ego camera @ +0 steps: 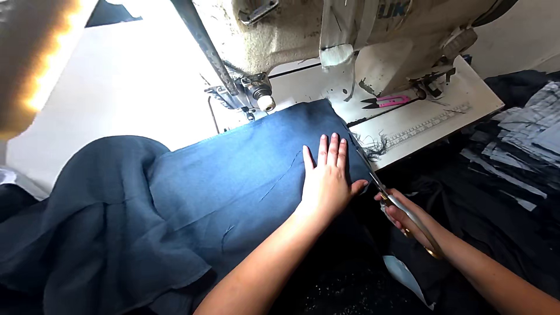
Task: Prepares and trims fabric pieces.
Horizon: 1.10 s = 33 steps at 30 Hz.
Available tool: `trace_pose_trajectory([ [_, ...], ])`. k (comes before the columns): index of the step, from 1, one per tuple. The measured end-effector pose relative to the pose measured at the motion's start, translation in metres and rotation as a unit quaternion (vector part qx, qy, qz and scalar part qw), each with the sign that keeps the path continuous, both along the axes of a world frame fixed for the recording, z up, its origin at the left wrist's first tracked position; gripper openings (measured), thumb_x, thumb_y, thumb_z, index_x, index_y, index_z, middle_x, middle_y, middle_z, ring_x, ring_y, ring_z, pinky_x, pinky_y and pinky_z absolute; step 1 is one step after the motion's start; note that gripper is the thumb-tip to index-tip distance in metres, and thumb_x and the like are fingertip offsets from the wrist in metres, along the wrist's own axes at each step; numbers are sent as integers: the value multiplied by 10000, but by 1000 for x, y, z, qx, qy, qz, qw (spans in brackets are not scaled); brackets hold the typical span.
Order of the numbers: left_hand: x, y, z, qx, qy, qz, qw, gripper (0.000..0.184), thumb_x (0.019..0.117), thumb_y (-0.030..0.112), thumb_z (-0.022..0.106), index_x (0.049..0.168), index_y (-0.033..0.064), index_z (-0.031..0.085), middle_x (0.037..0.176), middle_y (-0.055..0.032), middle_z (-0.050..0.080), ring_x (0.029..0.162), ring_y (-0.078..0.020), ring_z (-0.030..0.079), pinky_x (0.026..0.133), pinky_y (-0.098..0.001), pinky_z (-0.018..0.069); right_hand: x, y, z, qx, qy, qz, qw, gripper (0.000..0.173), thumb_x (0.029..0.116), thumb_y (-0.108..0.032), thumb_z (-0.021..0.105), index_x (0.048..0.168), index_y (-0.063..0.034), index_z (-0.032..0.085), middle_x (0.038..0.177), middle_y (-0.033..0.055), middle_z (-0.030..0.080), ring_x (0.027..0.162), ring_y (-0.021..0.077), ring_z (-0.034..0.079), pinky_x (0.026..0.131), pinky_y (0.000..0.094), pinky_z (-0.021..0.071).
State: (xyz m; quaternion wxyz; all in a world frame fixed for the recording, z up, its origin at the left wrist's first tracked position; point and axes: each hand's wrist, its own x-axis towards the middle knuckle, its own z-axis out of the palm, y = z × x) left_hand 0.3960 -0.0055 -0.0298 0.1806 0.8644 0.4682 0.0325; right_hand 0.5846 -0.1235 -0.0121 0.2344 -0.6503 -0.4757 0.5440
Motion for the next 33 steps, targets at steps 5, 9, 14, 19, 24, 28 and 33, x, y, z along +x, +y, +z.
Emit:
trace_pose_trajectory([
  [5,1,-2,2,-2,12,3,1000,996,941,733,464,1629,50,234,1714,-150,158,1591,-338,111,1190,-712,60,-7,-6,11,-34,-6,-48,998,361,1018,-421,518,1162,-98,587,649,-127,489,516,-35,532,497,118,473],
  [9,7,-12,1,6,3,-6,1000,883,988,577,542,1610,14,269,1699,-187,190,1578,-368,161,1174,-734,80,-2,2,5,-51,35,-12,998,558,981,-580,475,1271,-104,491,775,-125,479,618,-46,501,578,119,441],
  [14,9,-18,-4,42,-1,-2,999,823,987,506,585,1591,10,327,1673,-202,263,1553,-378,249,1169,-731,124,-9,15,5,-43,28,-15,999,498,1017,-508,456,1298,-97,476,790,-106,455,617,-37,475,574,128,420],
  [19,10,-20,-4,52,6,-1,999,834,967,489,623,1587,9,337,1667,-204,277,1542,-403,266,1156,-749,131,-18,19,12,-49,6,-58,997,237,1085,-295,479,1129,-83,575,632,-87,467,498,-14,511,491,131,452],
  [24,1,14,40,-48,14,-42,998,659,1044,483,522,1542,58,448,1612,-182,400,1485,-399,376,1112,-639,345,-21,8,12,-60,30,-84,994,236,1083,-289,482,1145,-79,570,624,-93,480,497,-14,529,495,134,475],
  [28,0,50,7,17,-30,-48,998,878,982,623,527,1614,60,293,1696,-152,227,1578,-353,171,1185,-725,66,-17,-8,11,-76,54,-78,993,283,1050,-307,472,1217,-84,524,726,-91,482,582,-16,516,559,137,461],
  [33,3,37,3,-1,-13,-53,999,976,950,708,491,1622,41,253,1709,-145,184,1591,-320,125,1198,-703,29,-13,-5,6,-89,90,-64,990,490,1019,-472,450,1319,-84,449,826,-96,468,671,-27,503,634,137,447],
])
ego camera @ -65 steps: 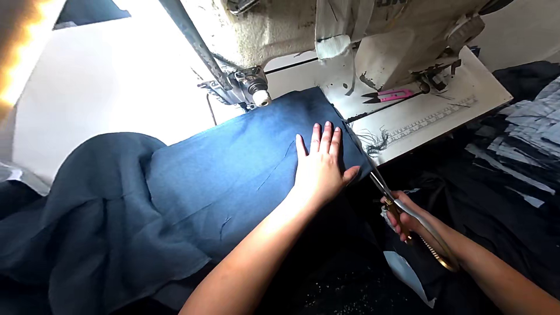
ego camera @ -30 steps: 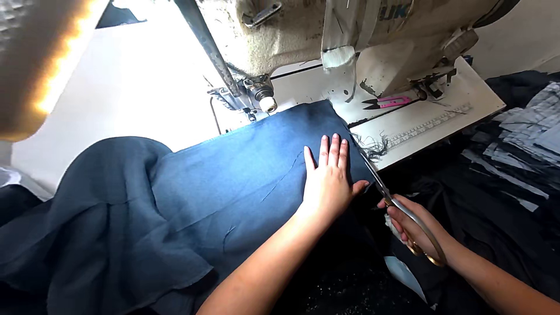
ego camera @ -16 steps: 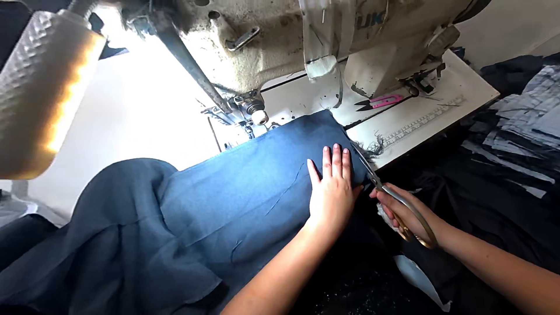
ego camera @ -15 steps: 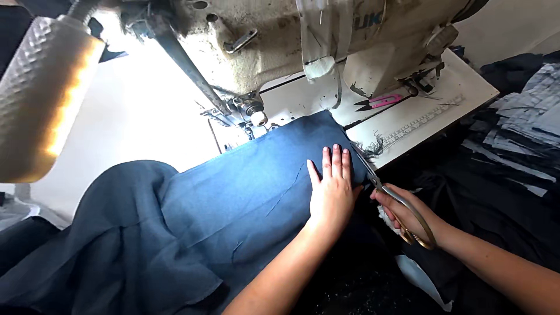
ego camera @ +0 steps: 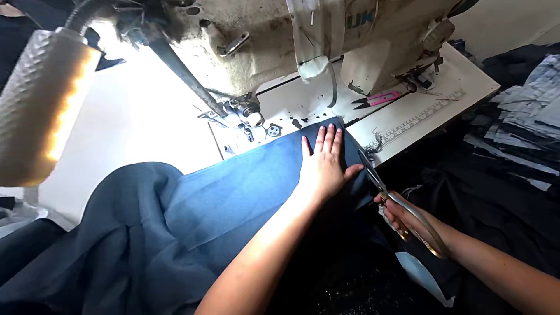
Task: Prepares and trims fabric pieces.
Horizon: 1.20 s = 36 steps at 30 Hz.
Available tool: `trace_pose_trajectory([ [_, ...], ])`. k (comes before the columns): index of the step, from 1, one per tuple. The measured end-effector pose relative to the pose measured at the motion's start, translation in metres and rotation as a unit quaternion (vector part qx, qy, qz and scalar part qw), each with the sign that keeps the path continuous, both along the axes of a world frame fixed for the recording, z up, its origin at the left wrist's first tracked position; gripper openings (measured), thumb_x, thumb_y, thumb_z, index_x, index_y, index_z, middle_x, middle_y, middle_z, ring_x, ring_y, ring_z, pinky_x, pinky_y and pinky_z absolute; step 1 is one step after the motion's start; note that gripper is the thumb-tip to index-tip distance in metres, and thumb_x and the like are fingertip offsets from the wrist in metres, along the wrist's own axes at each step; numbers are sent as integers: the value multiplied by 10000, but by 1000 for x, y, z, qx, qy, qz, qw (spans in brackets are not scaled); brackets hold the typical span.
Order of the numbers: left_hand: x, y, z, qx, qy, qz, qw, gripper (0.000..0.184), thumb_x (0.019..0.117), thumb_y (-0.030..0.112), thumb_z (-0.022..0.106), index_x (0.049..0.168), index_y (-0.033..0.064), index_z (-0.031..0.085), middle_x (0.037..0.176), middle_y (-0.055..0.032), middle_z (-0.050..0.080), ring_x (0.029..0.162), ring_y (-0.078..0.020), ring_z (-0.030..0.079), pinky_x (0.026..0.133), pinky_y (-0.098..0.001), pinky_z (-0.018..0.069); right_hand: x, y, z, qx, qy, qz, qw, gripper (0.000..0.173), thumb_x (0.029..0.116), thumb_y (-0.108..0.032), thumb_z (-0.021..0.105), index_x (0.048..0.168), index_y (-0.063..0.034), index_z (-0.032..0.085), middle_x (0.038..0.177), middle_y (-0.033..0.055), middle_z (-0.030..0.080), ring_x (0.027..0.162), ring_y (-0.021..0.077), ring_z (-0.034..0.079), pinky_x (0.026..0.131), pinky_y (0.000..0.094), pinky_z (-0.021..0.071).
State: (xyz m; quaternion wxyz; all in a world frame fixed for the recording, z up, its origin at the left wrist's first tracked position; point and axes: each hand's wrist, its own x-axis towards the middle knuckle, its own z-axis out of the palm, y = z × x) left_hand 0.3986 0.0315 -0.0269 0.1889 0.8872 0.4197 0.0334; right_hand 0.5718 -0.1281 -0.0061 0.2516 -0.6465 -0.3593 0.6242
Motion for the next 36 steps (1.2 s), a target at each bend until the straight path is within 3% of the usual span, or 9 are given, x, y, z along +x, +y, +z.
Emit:
trace_pose_trajectory([
  [3,1,-3,1,3,4,9,1000,993,944,721,484,1620,32,251,1707,-152,187,1591,-319,127,1200,-703,28,-4,13,-2,17,-10,1,1000,461,1043,-455,430,1315,-82,445,817,-92,456,644,-28,477,596,130,421],
  [9,0,-4,0,8,2,12,1000,995,944,733,457,1621,33,251,1707,-150,192,1590,-325,132,1194,-710,34,-5,10,-2,46,-51,9,998,449,1034,-429,477,1303,-69,466,868,-87,458,712,-36,487,660,133,429],
  [17,1,-4,2,-1,19,10,1000,1041,921,762,467,1632,45,213,1715,-146,160,1595,-314,103,1197,-705,20,-17,14,3,26,-40,-62,997,211,1085,-277,471,1123,-100,579,623,-94,476,487,-10,519,470,131,462],
  [20,0,-10,-1,4,11,0,1000,1050,917,776,454,1626,35,230,1712,-158,164,1593,-322,110,1199,-703,27,-16,10,-1,26,-12,-61,998,287,1079,-334,444,1185,-90,551,664,-91,485,519,-5,528,503,136,482],
  [22,-1,-18,0,-2,15,-12,1000,1042,926,778,426,1627,34,224,1717,-150,147,1596,-315,96,1200,-702,18,-13,10,-6,29,12,-40,999,392,1056,-432,405,1252,-100,477,760,-103,472,608,-20,510,590,132,466],
  [25,-1,-27,-1,6,15,-19,1000,1045,921,775,435,1622,25,239,1712,-153,165,1593,-315,117,1201,-699,38,-13,14,-5,25,15,-35,999,411,1046,-475,403,1239,-113,432,827,-102,469,674,-32,496,645,126,447],
  [33,-1,-30,-2,9,15,-15,1000,1041,924,778,423,1623,29,236,1712,-148,169,1591,-314,129,1204,-693,49,-19,15,7,17,-42,-73,996,231,1092,-287,457,1126,-92,575,620,-89,475,477,-9,507,464,131,453],
  [34,0,-28,1,1,8,-17,1000,999,948,752,409,1621,32,248,1711,-146,178,1589,-319,139,1200,-697,50,-18,13,8,15,-43,-72,996,214,1089,-278,469,1121,-96,577,617,-92,476,476,-11,508,463,128,453],
  [36,3,-22,6,23,-30,-11,999,813,1022,627,409,1581,38,367,1669,-157,303,1549,-351,274,1171,-718,153,-15,10,9,9,-43,-67,997,208,1086,-282,477,1123,-102,573,627,-95,482,486,-15,517,472,125,462],
])
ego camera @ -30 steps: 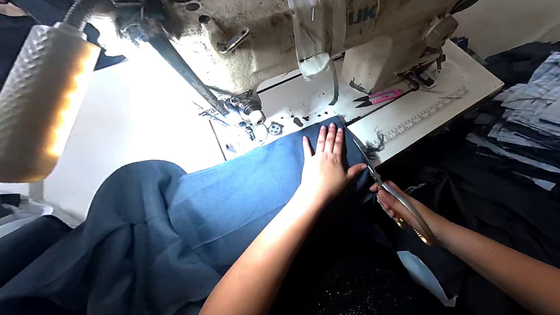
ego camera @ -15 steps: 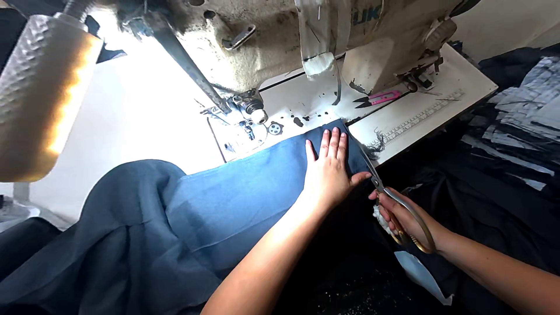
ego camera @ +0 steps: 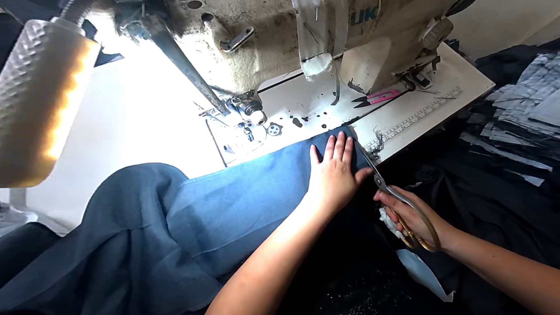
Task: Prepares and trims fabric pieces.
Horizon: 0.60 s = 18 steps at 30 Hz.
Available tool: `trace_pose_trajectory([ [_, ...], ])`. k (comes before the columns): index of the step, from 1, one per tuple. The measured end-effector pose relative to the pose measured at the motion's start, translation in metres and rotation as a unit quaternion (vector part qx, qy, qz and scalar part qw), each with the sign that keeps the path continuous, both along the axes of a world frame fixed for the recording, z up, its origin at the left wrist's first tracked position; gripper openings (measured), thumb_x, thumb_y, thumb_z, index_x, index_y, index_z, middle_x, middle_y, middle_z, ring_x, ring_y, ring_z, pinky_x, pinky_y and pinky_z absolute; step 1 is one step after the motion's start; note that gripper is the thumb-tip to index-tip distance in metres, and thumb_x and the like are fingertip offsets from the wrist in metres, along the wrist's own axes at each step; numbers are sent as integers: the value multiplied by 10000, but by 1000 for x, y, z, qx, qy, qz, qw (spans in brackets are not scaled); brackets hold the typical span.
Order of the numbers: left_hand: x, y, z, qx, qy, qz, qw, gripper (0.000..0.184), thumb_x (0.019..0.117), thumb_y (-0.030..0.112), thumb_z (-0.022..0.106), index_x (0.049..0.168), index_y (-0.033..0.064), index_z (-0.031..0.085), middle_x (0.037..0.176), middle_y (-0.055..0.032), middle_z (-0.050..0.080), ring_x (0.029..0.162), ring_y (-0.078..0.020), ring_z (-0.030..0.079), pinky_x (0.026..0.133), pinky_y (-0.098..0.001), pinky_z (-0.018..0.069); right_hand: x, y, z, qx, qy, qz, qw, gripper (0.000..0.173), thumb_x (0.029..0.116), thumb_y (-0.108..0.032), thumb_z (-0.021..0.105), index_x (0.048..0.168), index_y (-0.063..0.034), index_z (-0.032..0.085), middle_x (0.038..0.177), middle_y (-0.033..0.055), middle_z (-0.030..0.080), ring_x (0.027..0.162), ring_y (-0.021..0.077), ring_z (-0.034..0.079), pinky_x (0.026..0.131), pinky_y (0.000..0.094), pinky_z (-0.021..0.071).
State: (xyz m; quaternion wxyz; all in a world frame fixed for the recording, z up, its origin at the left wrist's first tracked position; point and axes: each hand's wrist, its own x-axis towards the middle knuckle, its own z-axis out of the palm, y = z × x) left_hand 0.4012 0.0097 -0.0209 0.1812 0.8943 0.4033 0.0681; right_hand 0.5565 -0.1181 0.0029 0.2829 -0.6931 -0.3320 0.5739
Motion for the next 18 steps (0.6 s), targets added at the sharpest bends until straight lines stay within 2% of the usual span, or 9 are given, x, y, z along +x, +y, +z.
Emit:
trace_pose_trajectory([
  [1,2,5,2,16,-9,4,1000,735,1052,563,406,1573,44,387,1656,-160,329,1533,-360,307,1157,-719,187,2,-2,0,-4,2,6,1000,233,1086,-301,467,1145,-98,567,645,-93,485,502,-14,523,486,125,468],
  [4,5,16,-7,24,6,2,1000,697,1081,485,391,1599,26,313,1686,-162,253,1575,-344,193,1193,-707,56,11,-7,-4,-4,25,49,998,435,1056,-461,387,1266,-93,487,767,-99,474,615,-16,514,591,136,467],
  [6,7,13,-12,14,5,8,1000,718,1076,509,377,1605,29,299,1697,-146,228,1585,-314,163,1215,-669,40,14,-3,-10,1,40,57,998,520,1023,-547,408,1292,-105,459,800,-108,471,654,-24,509,626,133,457],
  [11,6,2,-13,10,2,15,1000,735,1080,524,337,1600,5,296,1699,-150,219,1586,-310,160,1227,-650,68,5,13,-13,9,41,47,998,465,1053,-496,396,1296,-102,440,815,-90,442,669,-13,485,642,140,437],
  [15,6,1,-12,2,5,19,1000,749,1073,538,355,1609,20,280,1703,-142,212,1589,-298,150,1231,-642,61,2,13,-13,12,48,27,998,424,1070,-459,384,1288,-100,449,806,-85,445,654,-8,484,629,140,437],
  [18,6,2,-14,9,9,20,1000,798,1051,586,367,1609,22,280,1703,-141,213,1588,-301,154,1229,-647,55,5,7,-11,4,46,27,999,448,1069,-481,368,1292,-104,461,809,-83,449,651,-6,491,618,142,444],
])
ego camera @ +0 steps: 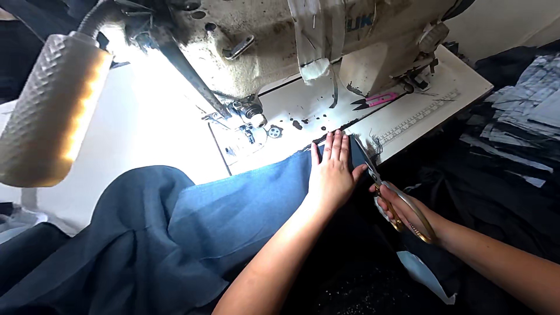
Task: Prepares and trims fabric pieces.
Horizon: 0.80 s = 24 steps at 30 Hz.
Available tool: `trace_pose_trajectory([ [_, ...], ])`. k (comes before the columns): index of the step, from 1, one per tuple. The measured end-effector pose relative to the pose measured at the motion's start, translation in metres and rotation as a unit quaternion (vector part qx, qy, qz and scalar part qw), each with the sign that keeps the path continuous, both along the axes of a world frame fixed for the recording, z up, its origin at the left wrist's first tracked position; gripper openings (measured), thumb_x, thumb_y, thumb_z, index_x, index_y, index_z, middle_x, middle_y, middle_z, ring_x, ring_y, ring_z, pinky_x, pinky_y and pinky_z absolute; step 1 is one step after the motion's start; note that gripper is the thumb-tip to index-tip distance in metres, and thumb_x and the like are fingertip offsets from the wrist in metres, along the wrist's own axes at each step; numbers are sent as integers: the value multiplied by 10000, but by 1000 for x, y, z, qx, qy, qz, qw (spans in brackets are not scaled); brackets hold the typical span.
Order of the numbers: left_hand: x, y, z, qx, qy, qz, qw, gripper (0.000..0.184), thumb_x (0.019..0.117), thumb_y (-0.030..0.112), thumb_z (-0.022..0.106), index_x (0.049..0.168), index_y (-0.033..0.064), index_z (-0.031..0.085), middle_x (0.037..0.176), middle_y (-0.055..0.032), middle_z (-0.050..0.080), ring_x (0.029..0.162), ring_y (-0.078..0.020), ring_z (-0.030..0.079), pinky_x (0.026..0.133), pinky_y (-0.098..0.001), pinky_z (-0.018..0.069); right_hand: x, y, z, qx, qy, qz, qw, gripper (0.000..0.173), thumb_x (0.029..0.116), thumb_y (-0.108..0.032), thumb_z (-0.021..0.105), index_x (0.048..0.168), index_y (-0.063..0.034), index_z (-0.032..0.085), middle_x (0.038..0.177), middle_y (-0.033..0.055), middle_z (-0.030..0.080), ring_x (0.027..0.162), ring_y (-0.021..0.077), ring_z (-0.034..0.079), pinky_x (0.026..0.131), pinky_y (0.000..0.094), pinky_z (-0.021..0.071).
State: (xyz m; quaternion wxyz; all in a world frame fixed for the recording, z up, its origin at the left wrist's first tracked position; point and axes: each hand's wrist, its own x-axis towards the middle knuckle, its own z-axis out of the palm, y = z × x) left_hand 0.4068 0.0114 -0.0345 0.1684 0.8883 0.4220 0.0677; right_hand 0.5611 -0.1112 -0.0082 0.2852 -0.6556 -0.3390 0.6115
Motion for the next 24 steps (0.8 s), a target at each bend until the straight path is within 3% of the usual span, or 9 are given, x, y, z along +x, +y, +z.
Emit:
trace_pose_trajectory([
  [9,-1,-6,0,2,17,-3,1000,794,1053,597,340,1616,40,276,1703,-134,215,1588,-288,158,1232,-642,52,-5,14,4,-12,-9,-5,1000,440,1095,-459,346,1333,-101,434,822,-59,455,644,14,484,607,160,438],
  [16,-1,-7,2,3,17,-3,1000,818,1041,624,338,1618,48,274,1703,-125,219,1586,-286,168,1231,-645,45,-6,16,8,12,-39,-33,999,262,1094,-324,466,1145,-84,557,665,-69,478,507,2,513,489,138,461],
  [24,1,-24,1,27,9,-29,999,768,1057,569,336,1582,8,347,1673,-135,299,1562,-303,253,1222,-647,95,-6,21,3,14,-17,-21,1000,319,1105,-371,397,1194,-103,545,700,-63,475,546,9,513,525,149,457],
])
